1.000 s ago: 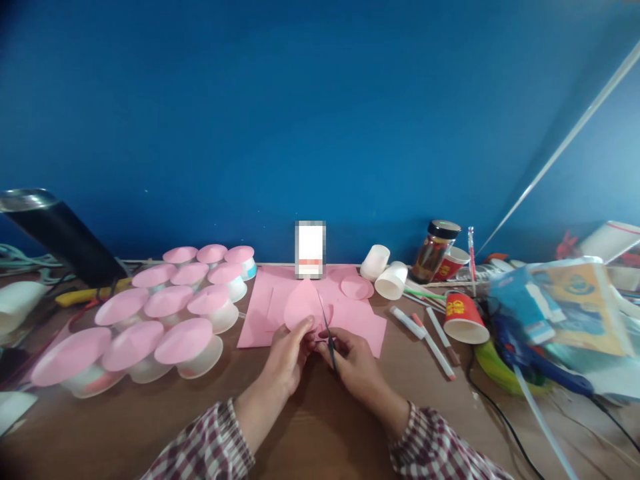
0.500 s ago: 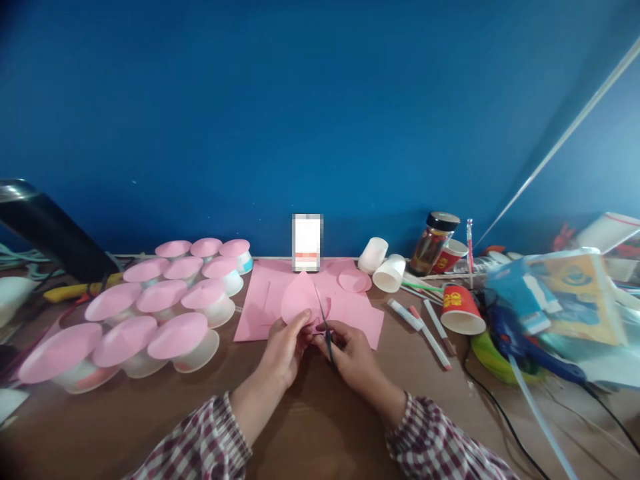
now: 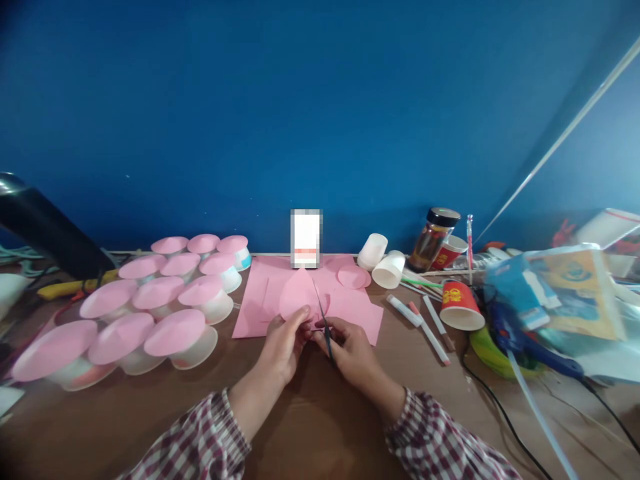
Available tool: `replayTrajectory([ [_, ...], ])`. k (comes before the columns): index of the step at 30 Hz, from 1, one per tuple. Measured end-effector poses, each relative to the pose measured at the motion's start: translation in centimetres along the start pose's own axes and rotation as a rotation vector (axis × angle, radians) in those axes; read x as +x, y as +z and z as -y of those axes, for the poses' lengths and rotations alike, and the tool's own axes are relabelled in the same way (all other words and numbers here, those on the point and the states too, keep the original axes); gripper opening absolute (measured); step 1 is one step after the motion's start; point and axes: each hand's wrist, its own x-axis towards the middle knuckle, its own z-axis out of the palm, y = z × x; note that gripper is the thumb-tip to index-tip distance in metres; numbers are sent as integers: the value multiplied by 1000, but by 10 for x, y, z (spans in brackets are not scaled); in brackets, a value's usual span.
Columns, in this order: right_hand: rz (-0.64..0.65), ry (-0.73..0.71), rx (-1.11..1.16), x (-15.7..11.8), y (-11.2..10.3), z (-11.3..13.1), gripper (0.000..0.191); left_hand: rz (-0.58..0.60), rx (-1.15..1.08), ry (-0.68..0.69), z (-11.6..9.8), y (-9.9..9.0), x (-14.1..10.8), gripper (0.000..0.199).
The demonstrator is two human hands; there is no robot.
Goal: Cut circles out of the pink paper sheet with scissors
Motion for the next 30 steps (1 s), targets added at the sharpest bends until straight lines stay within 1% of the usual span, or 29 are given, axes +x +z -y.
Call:
replayTrajectory([
  [9,-21,-19,-45,0,0,-2,36,-28,-10,3,-2,2,-3,20],
  [16,-8,1,-61,0,0,0,35,-38,2,20,-4,3,-4,25],
  [23,0,-1,-69,0,0,1,33,-44,2,16,-2,1,-2,26],
  [25,11,5,-77,-1,0,3,33,-45,-3,20,-2,1,-1,27],
  [30,64,-21,-101,-2,0,11,32,-104,1,29,0,0,0,30],
])
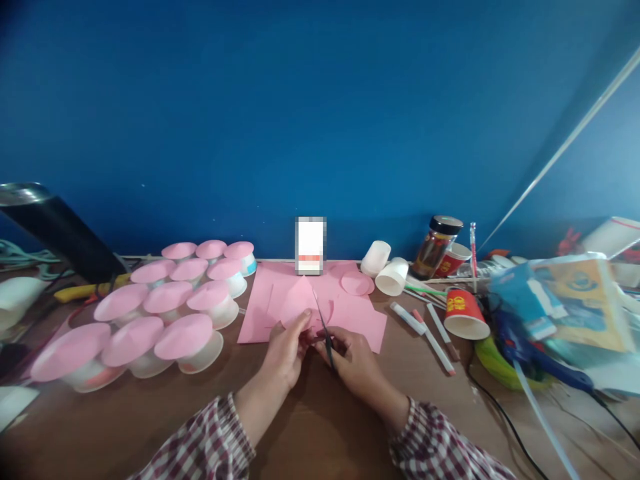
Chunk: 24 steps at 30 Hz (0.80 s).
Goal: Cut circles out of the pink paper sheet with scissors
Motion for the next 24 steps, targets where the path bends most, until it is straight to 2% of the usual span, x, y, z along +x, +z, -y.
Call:
replayTrajectory([
  [9,-40,-15,65,1,0,1,32,30,50,20,6,-3,2,33],
  [24,-56,-2,25,2,0,3,34,-16,57,23,4,-2,0,37],
])
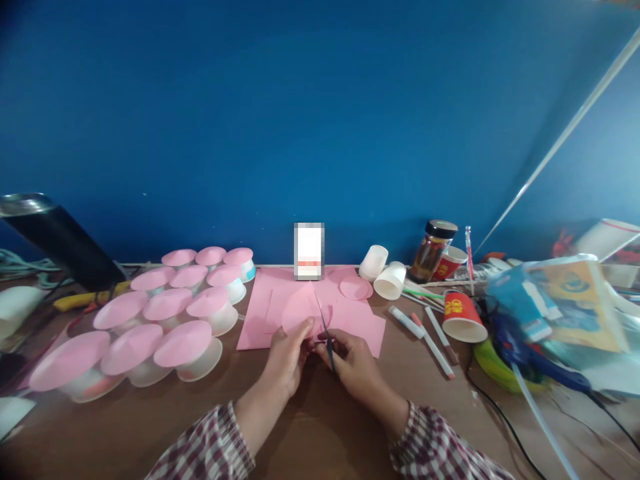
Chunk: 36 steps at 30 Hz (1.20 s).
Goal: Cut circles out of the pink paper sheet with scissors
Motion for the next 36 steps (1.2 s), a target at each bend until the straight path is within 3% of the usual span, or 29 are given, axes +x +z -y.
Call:
replayTrajectory([
  [30,22,-3,23,0,0,-5,34,33,-18,14,-4,2,-1,31],
  [36,32,-8,7,0,0,-4,32,-27,16,15,-4,1,0,33],
])
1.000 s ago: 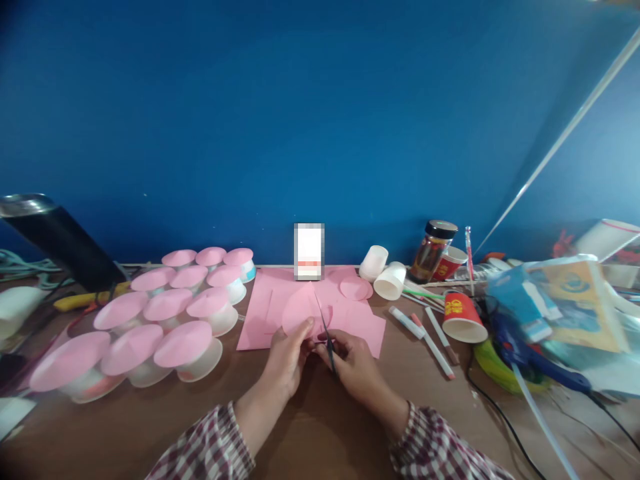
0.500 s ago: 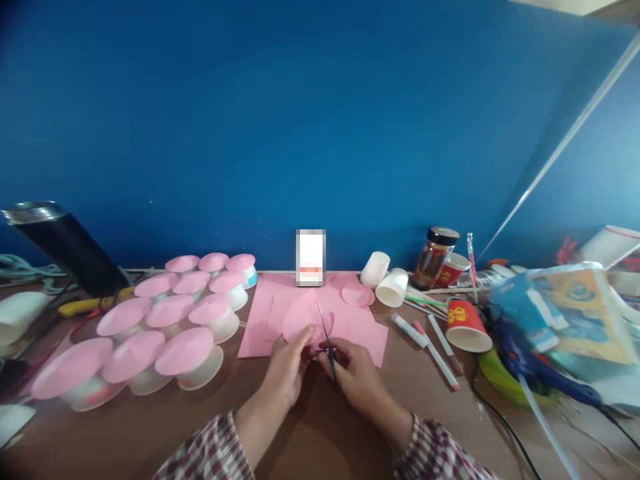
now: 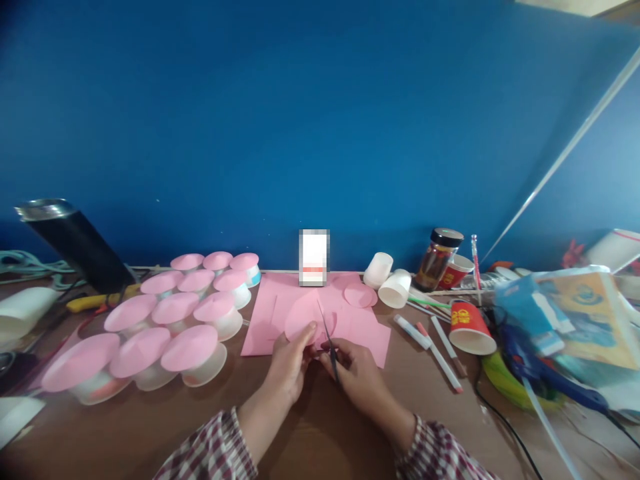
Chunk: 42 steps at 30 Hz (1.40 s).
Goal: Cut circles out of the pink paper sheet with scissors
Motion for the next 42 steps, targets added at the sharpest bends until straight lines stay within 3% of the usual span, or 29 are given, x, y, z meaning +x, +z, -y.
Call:
replayTrajectory([
  [11,-1,8,52,0,0,-3,29,47,18,-14,0,0,1,36],
  [38,-1,6,-3,0,-1,3,34,45,6,-8,-2,0,-1,27],
  [42,8,2,3,0,-1,5,34,22,-6,-5,0,-1,1,33],
])
